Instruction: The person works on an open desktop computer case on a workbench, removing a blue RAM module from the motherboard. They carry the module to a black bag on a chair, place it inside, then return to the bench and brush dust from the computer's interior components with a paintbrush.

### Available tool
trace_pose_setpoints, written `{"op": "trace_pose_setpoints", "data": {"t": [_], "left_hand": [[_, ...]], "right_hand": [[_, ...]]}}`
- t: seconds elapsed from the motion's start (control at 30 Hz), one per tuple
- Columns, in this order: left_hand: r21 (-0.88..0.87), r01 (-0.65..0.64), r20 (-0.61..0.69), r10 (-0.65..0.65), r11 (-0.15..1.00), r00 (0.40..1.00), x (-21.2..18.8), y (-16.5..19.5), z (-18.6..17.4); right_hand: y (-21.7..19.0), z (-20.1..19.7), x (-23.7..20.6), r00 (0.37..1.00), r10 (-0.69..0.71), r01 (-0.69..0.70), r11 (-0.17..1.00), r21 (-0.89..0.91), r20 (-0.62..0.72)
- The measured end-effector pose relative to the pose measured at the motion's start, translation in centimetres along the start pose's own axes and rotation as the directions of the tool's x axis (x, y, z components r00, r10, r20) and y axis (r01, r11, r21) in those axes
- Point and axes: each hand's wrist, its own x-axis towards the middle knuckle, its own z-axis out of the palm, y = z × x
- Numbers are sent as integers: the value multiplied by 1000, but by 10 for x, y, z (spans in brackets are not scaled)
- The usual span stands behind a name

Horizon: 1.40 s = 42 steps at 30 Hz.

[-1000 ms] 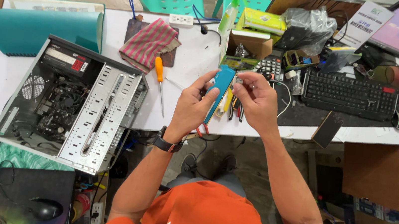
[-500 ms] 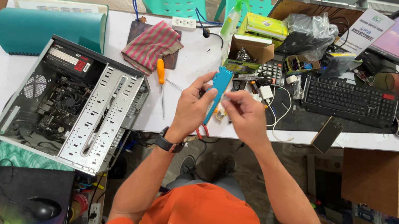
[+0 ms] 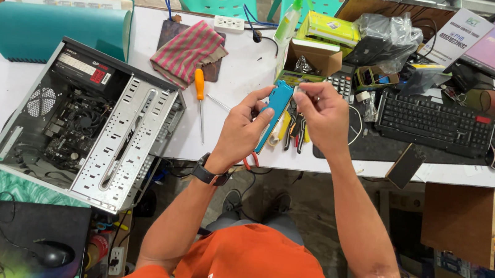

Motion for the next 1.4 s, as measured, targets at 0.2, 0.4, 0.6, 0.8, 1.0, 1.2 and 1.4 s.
{"op": "trace_pose_setpoints", "data": {"t": [0.2, 0.4, 0.6, 0.8, 1.0, 1.2, 1.4], "left_hand": [[-41, 24, -76, -27, 999, 997, 3, -5, 7], [-5, 22, -108, -23, 1000, 994, 7, -4, 6], [70, 22, -76, -17, 997, 997, 7, -5, 11], [45, 28, -133, -22, 999, 991, 9, -10, 18], [58, 52, -237, -37, 997, 971, 18, -12, 12], [34, 52, -276, -41, 998, 960, 24, -10, 5], [92, 40, -225, -18, 995, 974, 17, -11, 5]], "right_hand": [[4, 10, -10, 999, 37, -38, 999, -21, -29], [1, 19, -34, 997, -48, 56, 983, -174, 53], [2, 3, 5, 999, -24, 20, 990, -138, -26], [7, 4, 5, 999, -30, 28, 993, -112, -18], [5, 23, -35, 995, 23, -4, 982, -190, 96], [0, 33, -50, 984, -41, 80, 971, -225, 172], [1, 26, -6, 977, -196, 214, 929, -303, 89]]}}
